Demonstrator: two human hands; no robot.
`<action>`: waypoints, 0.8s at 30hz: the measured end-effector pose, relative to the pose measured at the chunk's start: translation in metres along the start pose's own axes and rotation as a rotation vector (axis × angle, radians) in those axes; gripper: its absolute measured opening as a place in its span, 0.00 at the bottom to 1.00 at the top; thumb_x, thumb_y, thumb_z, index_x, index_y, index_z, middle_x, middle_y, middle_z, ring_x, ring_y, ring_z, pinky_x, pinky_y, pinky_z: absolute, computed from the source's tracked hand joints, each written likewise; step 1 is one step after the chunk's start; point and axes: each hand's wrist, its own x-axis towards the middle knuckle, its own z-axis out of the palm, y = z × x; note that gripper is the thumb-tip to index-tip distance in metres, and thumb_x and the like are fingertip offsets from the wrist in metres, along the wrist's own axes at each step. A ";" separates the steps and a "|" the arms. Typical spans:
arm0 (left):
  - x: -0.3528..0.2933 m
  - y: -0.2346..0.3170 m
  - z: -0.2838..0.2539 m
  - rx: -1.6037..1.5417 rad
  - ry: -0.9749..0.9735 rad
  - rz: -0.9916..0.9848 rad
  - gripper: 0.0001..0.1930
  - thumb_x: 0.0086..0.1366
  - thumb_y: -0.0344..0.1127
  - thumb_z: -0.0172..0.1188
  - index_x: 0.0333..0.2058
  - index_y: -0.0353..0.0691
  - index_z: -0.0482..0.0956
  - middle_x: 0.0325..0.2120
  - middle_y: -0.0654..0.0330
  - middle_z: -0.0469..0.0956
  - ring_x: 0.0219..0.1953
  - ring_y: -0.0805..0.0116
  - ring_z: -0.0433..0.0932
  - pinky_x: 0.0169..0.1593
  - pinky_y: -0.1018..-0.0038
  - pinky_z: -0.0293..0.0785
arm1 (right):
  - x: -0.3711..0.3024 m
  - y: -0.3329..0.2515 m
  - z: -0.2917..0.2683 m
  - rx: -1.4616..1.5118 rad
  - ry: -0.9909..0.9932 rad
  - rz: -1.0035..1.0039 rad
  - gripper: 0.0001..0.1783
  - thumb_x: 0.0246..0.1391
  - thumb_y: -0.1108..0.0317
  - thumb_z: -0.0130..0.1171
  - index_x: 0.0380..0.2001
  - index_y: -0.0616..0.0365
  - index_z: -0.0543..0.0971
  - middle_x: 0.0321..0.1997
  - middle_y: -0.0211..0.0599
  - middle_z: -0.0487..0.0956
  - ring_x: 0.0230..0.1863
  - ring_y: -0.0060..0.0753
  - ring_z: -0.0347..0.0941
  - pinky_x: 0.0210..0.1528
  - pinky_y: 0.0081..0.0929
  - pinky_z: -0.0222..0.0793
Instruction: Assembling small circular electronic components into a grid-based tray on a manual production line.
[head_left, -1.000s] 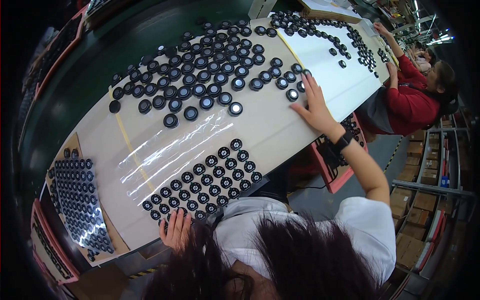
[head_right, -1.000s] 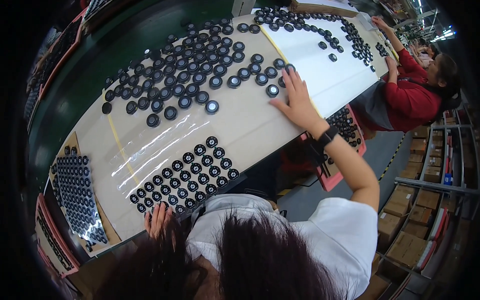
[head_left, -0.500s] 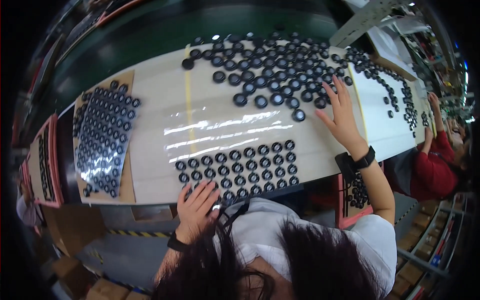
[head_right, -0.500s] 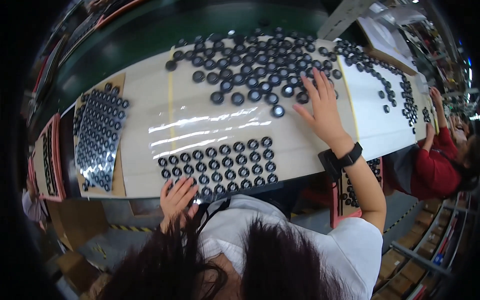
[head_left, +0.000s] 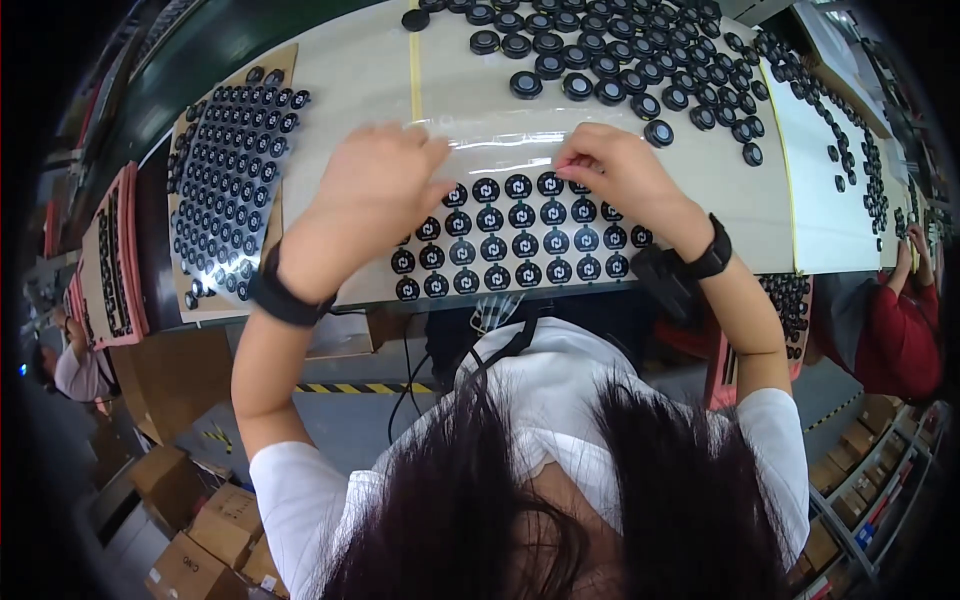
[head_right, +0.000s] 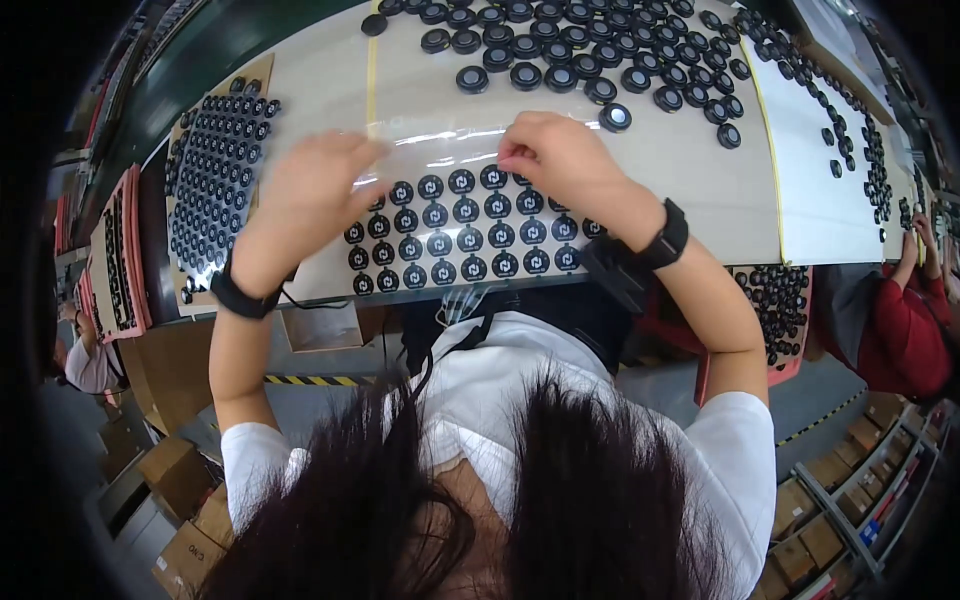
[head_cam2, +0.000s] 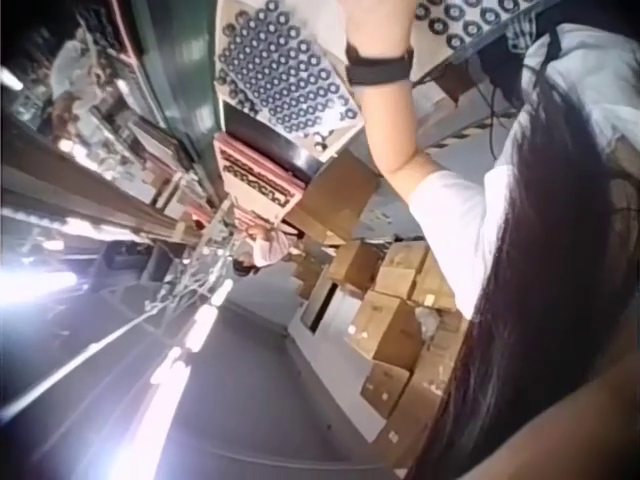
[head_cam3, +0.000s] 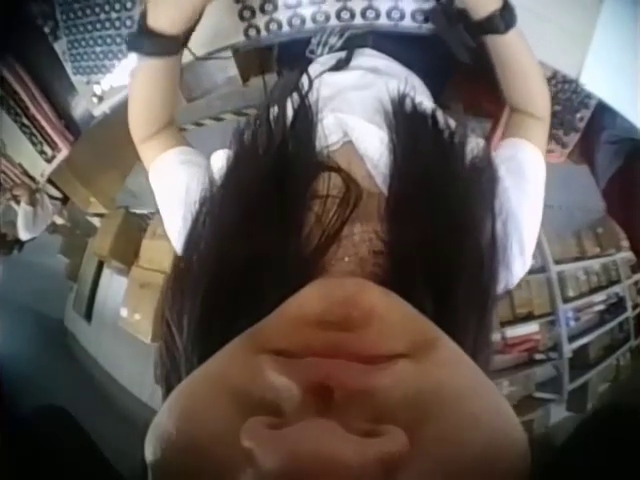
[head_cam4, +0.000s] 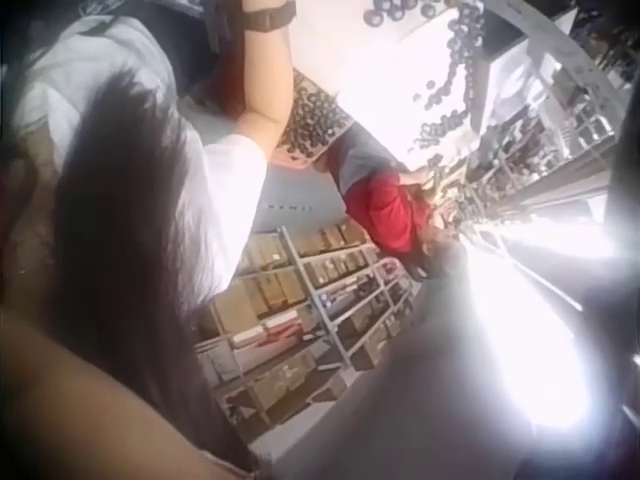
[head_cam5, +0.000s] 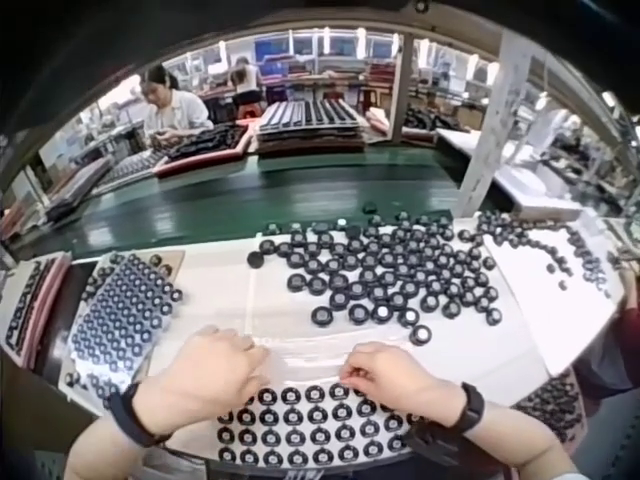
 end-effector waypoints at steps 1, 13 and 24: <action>0.015 -0.001 0.000 0.136 -0.034 -0.023 0.13 0.48 0.38 0.58 0.32 0.39 0.72 0.29 0.57 0.75 0.35 0.57 0.73 0.38 0.65 0.68 | 0.003 0.001 0.003 0.043 -0.025 0.054 0.05 0.40 0.74 0.58 0.25 0.62 0.74 0.25 0.36 0.72 0.26 0.30 0.69 0.30 0.21 0.66; 0.112 -0.015 0.041 -0.021 0.131 0.080 0.15 0.45 0.36 0.60 0.33 0.40 0.71 0.29 0.55 0.73 0.35 0.57 0.72 0.34 0.67 0.69 | 0.026 -0.011 -0.004 -0.034 -0.288 0.222 0.03 0.39 0.73 0.58 0.21 0.60 0.75 0.24 0.35 0.75 0.26 0.27 0.71 0.30 0.23 0.66; 0.096 -0.019 0.010 -1.682 -0.045 -0.325 0.19 0.54 0.31 0.55 0.44 0.36 0.63 0.31 0.55 0.73 0.33 0.64 0.76 0.36 0.75 0.74 | 0.029 0.016 -0.029 0.841 -0.332 0.212 0.03 0.45 0.73 0.56 0.23 0.58 0.71 0.41 0.38 0.74 0.46 0.27 0.68 0.48 0.25 0.62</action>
